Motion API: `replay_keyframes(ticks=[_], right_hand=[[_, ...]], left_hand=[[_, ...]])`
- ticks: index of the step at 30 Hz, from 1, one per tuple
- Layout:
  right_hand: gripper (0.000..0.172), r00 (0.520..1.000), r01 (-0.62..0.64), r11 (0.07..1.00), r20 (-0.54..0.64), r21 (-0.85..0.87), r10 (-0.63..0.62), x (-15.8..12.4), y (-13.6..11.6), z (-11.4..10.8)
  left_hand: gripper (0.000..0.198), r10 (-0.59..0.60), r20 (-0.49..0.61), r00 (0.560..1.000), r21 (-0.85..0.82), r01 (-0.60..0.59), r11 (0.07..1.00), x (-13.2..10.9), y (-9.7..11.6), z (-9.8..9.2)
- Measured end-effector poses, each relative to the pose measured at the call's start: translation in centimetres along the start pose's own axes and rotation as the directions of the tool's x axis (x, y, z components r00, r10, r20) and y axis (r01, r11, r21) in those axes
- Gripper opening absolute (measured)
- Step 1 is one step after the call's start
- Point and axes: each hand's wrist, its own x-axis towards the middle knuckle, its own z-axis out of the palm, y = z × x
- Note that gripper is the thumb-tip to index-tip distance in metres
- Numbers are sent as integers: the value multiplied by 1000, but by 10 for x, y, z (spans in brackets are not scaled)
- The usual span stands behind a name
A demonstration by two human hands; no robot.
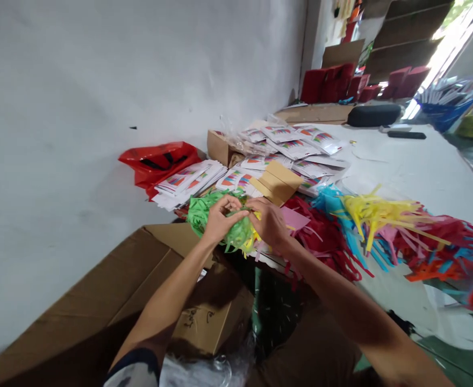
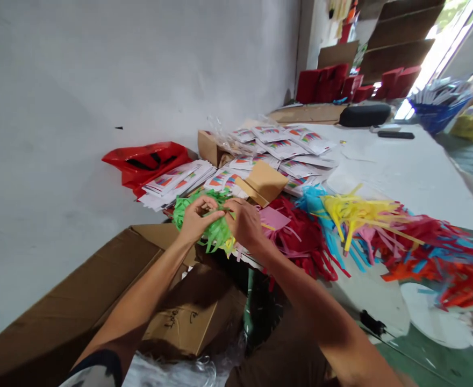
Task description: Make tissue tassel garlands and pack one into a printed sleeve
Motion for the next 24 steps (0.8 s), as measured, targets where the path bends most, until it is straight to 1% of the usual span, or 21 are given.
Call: replay_keyframes(ticks=[1, 3, 5, 6, 7, 9, 12, 14, 17, 19, 21, 24], right_hand=[[21, 999, -21, 1000, -24, 9, 21, 3, 0, 4], [21, 994, -61, 998, -85, 7, 62, 4, 2, 5], [21, 986, -77, 997, -150, 18, 79, 4, 6, -1], [22, 978, -88, 995, -188, 39, 94, 4, 10, -6], [22, 966, -107, 992, -230, 70, 120, 5, 15, -12], [25, 930, -151, 975, -311, 163, 196, 9, 27, -25], [29, 859, -203, 921, -392, 332, 331, 20, 45, -47], [31, 820, -218, 887, -417, 408, 393, 27, 55, -63], [33, 791, -226, 850, -420, 475, 445, 34, 63, -85], [32, 782, -239, 817, -394, 525, 482, 36, 66, -97], [29, 769, -263, 787, -371, 558, 520, 38, 68, -104], [23, 739, -286, 767, -378, 574, 558, 42, 70, -113]], left_hand=[[27, -12, -7, 1000, -5, 12, 1000, -1, -3, -5], [28, -39, -68, 997, -36, 36, 999, 0, -13, -17], [31, -82, -187, 979, -114, 61, 992, 5, -26, -33], [33, -121, -265, 957, -172, 76, 982, 10, -34, -41], [35, -168, -344, 924, -234, 89, 968, 15, -42, -50], [39, -266, -477, 838, -344, 101, 934, 28, -58, -68], [42, -366, -598, 713, -428, 102, 898, 51, -78, -93], [39, -396, -662, 637, -443, 93, 892, 65, -88, -108], [34, -398, -746, 534, -427, 75, 901, 81, -99, -125], [31, -384, -788, 481, -403, 68, 913, 89, -103, -131], [27, -369, -817, 443, -378, 70, 923, 94, -107, -134], [26, -348, -841, 415, -344, 86, 935, 100, -109, -136]])
